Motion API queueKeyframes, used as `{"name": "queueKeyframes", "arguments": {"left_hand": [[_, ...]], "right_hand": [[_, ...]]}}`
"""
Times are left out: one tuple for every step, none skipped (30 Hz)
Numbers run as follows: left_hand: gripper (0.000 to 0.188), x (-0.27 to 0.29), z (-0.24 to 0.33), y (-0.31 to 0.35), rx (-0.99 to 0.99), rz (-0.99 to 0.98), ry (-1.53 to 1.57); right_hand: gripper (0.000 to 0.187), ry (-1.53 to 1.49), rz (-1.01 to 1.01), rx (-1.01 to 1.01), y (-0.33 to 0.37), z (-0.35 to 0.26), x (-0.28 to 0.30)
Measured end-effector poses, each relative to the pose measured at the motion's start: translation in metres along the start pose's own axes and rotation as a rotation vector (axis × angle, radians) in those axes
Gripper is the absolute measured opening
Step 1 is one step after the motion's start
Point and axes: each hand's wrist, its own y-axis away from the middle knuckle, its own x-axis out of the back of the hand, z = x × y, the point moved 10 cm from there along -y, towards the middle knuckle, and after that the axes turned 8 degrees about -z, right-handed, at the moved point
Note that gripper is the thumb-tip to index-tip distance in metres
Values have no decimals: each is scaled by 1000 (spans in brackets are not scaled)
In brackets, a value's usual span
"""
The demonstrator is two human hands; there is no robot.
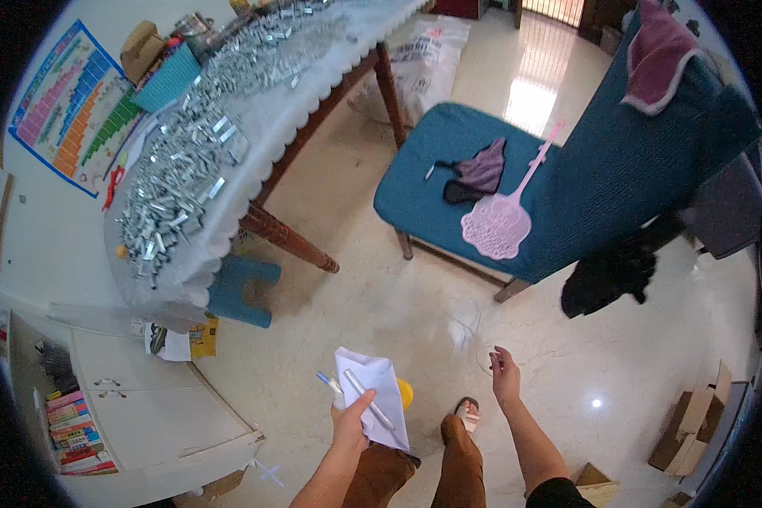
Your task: The person organizes various items on a table and a bookshelf. They pick up a yellow container, a calculator, and a pair of sunglasses from the table and place them on the bookshelf. They also handle a piece of paper and a pen, moving them between the table and the shelf.
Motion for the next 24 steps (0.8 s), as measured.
{"name": "queueKeyframes", "arguments": {"left_hand": [[38, -8, 11, 13, -20, -20, 1], [38, -14, 25, 29, -49, -40, 8], [38, -24, 39, 42, -71, -63, 13], [39, -35, 51, 57, -71, -75, 29], [39, -46, 65, 72, -68, -84, 44], [40, -57, 78, 86, -65, -92, 59], [40, -67, 90, 98, -77, -101, 68], [41, -76, 101, 108, -91, -108, 72], [41, -86, 114, 120, -104, -113, 76], [42, -98, 130, 132, -123, -121, 70], [43, -113, 146, 144, -142, -133, 65], [44, -125, 158, 152, -155, -140, 59], [44, -135, 170, 159, -168, -146, 59], [45, -141, 181, 164, -180, -148, 61], [45, -148, 194, 167, -185, -154, 60], [47, -158, 207, 171, -206, -193, 85], [48, -164, 216, 173, -227, -185, 95], [48, -169, 226, 175, -249, -176, 106], [49, -173, 235, 176, -271, -166, 118], [50, -179, 243, 178, -271, -160, 117], [51, -183, 252, 179, -271, -154, 117], [52, -186, 260, 179, -272, -146, 117], [53, -185, 268, 180, -289, -137, 128], [53, -183, 277, 179, -307, -128, 138]], "right_hand": [[27, 19, 22, 28, 8, -19, 20], [29, 33, 31, -7, 16, -46, 43], [29, 148, 63, -3, 24, -71, 69], [30, 262, 94, -2, 32, -94, 95], [30, 377, 123, -2, 38, -117, 119], [29, 435, 157, 43, 44, -144, 141], [28, 529, 220, 147, 49, -177, 163], [28, 616, 281, 249, 56, -207, 182], [27, 703, 342, 351, 64, -235, 198], [27, 494, 284, 314, 59, -238, 211], [27, 289, 229, 276, 52, -233, 218], [27, 85, 167, 232, 50, -232, 225], [24, -165, 66, 142, 45, -233, 224], [23, -204, 31, 88, 42, -243, 226], [22, -243, 3, 28, 41, -254, 228], [21, -234, 1, 11, 43, -268, 233], [19, -232, -2, 7, 41, -278, 235], [18, -229, -5, 3, 37, -287, 236], [18, -228, 10, 37, 30, -297, 237], [18, -222, 23, 64, 21, -303, 235], [19, -216, 35, 92, 11, -308, 232], [18, -270, 3, 48, 3, -306, 226], [19, -261, -23, 49, -5, -315, 218], [19, -253, -49, 51, -14, -325, 210]]}}
